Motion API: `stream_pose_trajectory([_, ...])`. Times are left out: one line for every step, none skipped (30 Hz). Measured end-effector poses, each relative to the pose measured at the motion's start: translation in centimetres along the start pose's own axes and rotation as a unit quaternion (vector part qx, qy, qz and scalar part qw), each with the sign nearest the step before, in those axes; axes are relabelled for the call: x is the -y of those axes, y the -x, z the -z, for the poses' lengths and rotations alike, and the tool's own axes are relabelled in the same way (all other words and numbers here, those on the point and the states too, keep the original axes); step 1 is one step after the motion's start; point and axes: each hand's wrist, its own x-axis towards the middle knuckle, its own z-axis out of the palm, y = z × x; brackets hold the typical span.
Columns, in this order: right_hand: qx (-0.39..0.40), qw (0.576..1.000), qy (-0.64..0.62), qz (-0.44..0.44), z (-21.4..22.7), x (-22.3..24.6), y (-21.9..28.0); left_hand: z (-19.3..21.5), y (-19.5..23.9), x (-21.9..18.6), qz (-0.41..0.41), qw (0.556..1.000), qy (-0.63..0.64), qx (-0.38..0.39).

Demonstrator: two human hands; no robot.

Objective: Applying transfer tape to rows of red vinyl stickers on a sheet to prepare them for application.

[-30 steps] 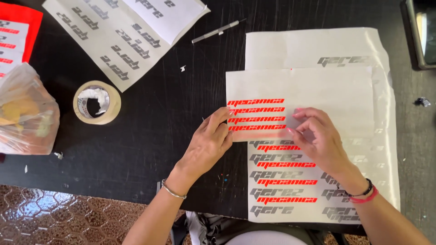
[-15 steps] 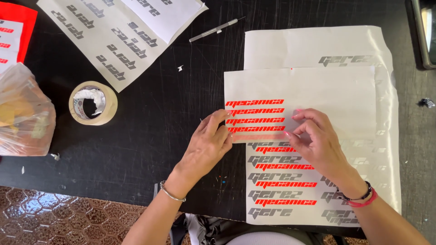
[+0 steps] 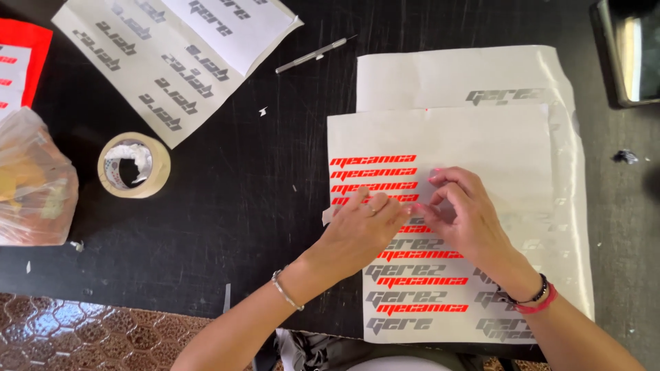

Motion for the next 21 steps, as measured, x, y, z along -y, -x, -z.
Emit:
stream_pose_trajectory([-0.003, 1.0, 0.003, -0.001, 0.0, -0.2, 0.1, -0.1, -0.4, 0.0, -0.003, 1.0, 0.001, -0.002])
stream_pose_trajectory([0.002, 1.0, -0.012, 0.0, 0.0, -0.5, 0.2, -0.1, -0.9, -0.1, -0.012, 0.999, 0.028, 0.012])
stream_pose_trajectory([0.004, 1.0, -0.024, 0.004, 0.0, -0.8, 0.0, -0.3, -1.6, 0.1, -0.023, 0.998, 0.053, 0.023])
stream_pose_trajectory([-0.001, 1.0, -0.02, 0.004, -0.4, -1.0, 0.5, 0.2, -1.4, 0.0, -0.029, 0.998, 0.052, 0.019])
stream_pose_trajectory([-0.013, 0.999, -0.033, 0.015, -0.7, -1.6, 0.4, 0.3, -1.7, 0.2, -0.028, 0.998, 0.058, 0.027])
stream_pose_trajectory([-0.025, 0.998, -0.047, 0.026, -0.8, -2.2, 0.2, 0.5, -2.1, 0.5, -0.028, 0.997, 0.063, 0.036])
stream_pose_trajectory([-0.037, 0.998, -0.037, 0.033, 0.2, -1.3, -0.4, 0.9, -2.4, 0.9, -0.038, 0.997, 0.056, 0.025])
stream_pose_trajectory([0.006, 0.998, -0.059, -0.012, 1.2, -0.4, -1.1, 1.2, -2.6, 1.3, -0.039, 0.996, 0.046, 0.07])
stream_pose_trajectory([0.053, 0.993, -0.087, -0.059, 1.7, 0.9, -1.0, 1.7, -2.1, 1.2, -0.033, 0.991, 0.038, 0.122])
stream_pose_trajectory([0.047, 0.994, -0.082, -0.056, 1.7, 0.5, -1.0, 1.9, -2.1, 1.6, -0.037, 0.992, 0.034, 0.116])
stream_pose_trajectory([0.049, 0.993, -0.081, -0.065, 1.5, 0.3, -0.8, 2.2, -1.8, 1.9, -0.042, 0.993, 0.006, 0.108])
stream_pose_trajectory([0.05, 0.993, -0.08, -0.075, 1.3, 0.0, -0.6, 2.5, -1.6, 2.3, -0.047, 0.994, -0.021, 0.1])
stream_pose_trajectory([0.048, 0.993, -0.08, -0.073, 1.3, 0.0, -0.6, 2.8, -1.1, 2.7, -0.048, 0.994, -0.024, 0.099])
stream_pose_trajectory([0.044, 0.994, -0.076, -0.062, 1.3, 0.0, -0.7, 3.1, -0.7, 3.1, -0.05, 0.991, -0.038, 0.118])
stream_pose_trajectory([0.041, 0.995, -0.071, -0.05, 1.5, 0.0, -0.8, 3.3, -0.3, 3.4, -0.051, 0.988, -0.052, 0.134])
stream_pose_trajectory([0.04, 0.996, -0.07, -0.047, 1.3, -0.2, -0.6, 3.8, 0.1, 3.6, -0.051, 0.988, -0.055, 0.132])
stream_pose_trajectory([0.039, 0.996, -0.071, -0.048, 1.1, -0.3, -0.6, 4.3, 0.4, 3.8, -0.048, 0.991, -0.057, 0.113])
stream_pose_trajectory([0.039, 0.996, -0.071, -0.049, 1.0, -0.5, -0.6, 4.8, 0.7, 4.1, -0.045, 0.993, -0.06, 0.094])
stream_pose_trajectory([0.036, 0.996, -0.069, -0.047, 1.0, -0.5, -0.5, 5.0, 1.3, 4.2, -0.046, 0.993, -0.062, 0.092])
stream_pose_trajectory([0.042, 0.994, -0.078, -0.058, 1.0, -0.5, -0.4, 5.2, 1.9, 4.4, -0.042, 0.99, -0.072, 0.111])
stream_pose_trajectory([0.049, 0.993, -0.087, -0.066, 1.0, -0.6, -0.4, 5.3, 2.5, 4.5, -0.035, 0.988, -0.083, 0.128])
